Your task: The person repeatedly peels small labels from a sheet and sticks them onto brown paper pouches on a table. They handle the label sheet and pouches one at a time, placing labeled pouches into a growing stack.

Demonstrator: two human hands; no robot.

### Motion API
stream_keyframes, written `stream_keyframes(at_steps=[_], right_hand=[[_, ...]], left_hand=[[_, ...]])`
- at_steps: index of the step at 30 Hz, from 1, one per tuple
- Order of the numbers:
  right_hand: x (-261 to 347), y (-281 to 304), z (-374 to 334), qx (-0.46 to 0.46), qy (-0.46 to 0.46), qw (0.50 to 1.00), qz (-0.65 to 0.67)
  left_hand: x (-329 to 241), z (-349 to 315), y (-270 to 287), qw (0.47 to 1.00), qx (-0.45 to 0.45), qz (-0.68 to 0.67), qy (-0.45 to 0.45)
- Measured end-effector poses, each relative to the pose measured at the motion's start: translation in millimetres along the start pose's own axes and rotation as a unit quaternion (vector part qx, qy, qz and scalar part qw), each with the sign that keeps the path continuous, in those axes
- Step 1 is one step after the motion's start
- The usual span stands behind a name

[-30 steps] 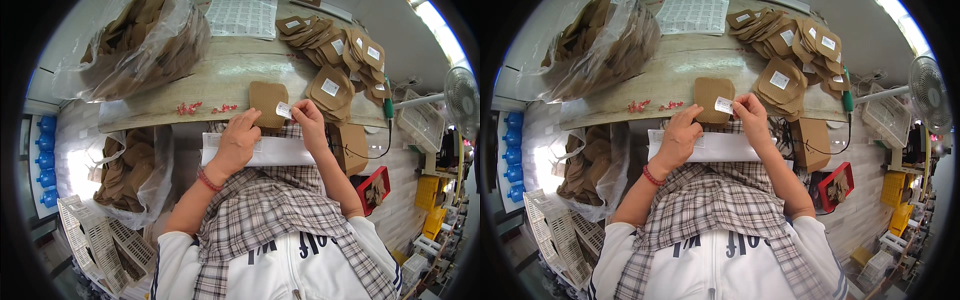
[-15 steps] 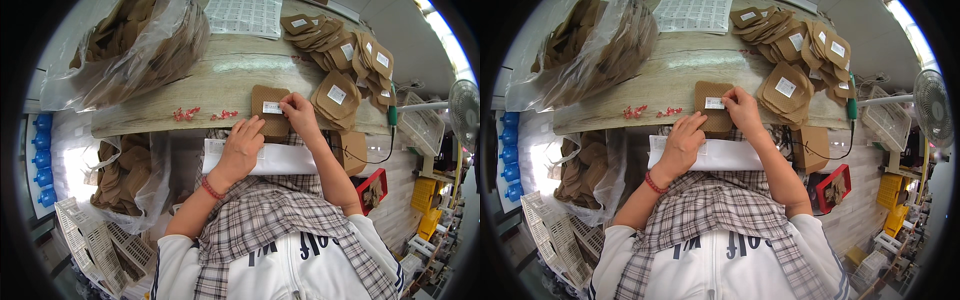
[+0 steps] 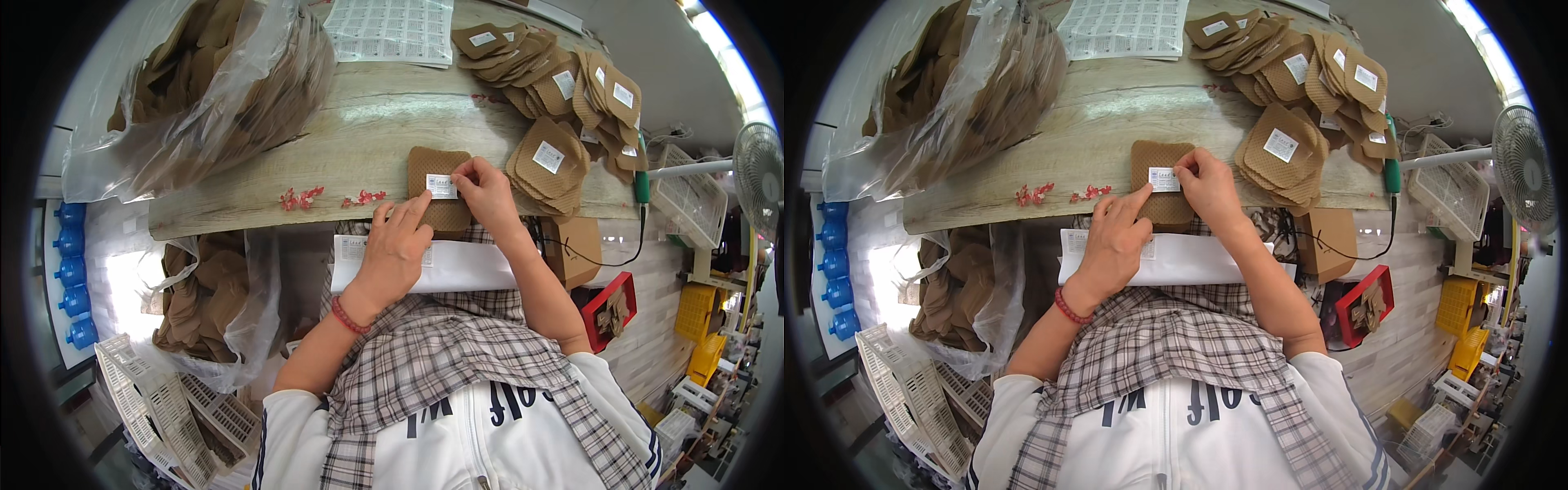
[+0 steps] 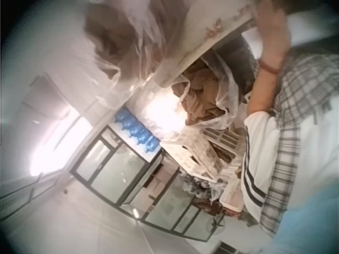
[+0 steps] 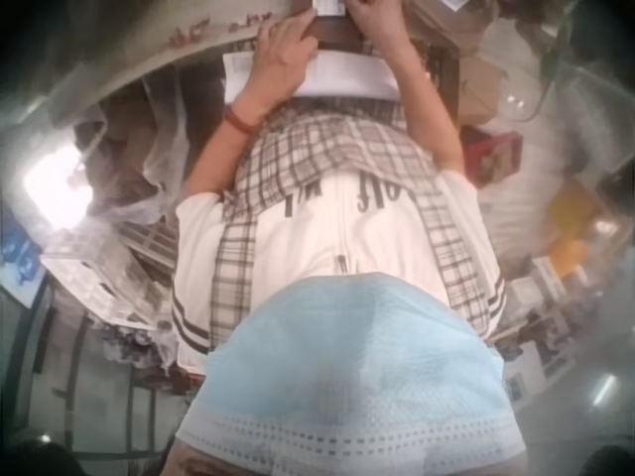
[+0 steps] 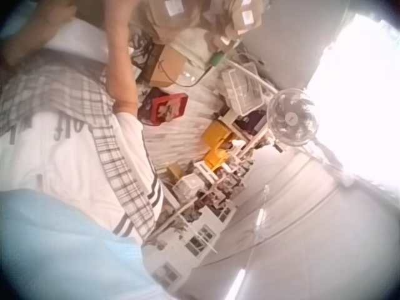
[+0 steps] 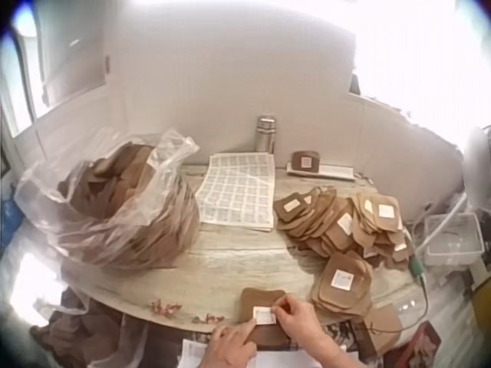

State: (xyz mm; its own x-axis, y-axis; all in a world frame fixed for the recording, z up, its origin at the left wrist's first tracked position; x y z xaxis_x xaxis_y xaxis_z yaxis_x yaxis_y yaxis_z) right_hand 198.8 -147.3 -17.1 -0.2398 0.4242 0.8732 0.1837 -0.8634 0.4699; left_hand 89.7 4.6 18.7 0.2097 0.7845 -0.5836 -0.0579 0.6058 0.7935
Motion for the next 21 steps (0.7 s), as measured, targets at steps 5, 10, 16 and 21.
stream_keyframes(at_steps=[5, 10, 16, 21], right_hand=[[7.1, -5.0, -7.2, -0.018, 0.071, 0.996, -0.059], [22.0, -15.2, -19.8, -0.061, 0.156, 0.962, -0.217], [12.7, -6.3, -16.8, -0.108, 0.123, 0.949, -0.268], [13.8, -3.9, -16.7, -0.147, 0.186, 0.931, -0.279]], left_hand=[[-1.6, -2.5, -5.1, 0.999, -0.003, 0.034, 0.0], [-3.5, -1.2, -6.9, 0.998, 0.008, 0.055, 0.009], [-6.7, -1.0, -6.5, 0.999, -0.003, 0.053, 0.0], [1.0, 5.4, -11.6, 0.997, 0.036, 0.064, 0.013]])
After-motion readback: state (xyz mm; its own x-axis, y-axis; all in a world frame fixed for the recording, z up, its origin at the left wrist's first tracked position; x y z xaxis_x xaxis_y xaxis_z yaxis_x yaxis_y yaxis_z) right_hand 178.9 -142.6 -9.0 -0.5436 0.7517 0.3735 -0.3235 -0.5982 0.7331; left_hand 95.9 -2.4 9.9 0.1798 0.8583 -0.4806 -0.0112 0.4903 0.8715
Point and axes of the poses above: each hand's wrist, its own z-axis towards the middle knuckle, its own y-axis out of the back of the hand, x = y × z, the point moved 5 cm from there along z, towards the middle knuckle, and after that the axes turned 14 degrees about y, right-handed, at the moved point
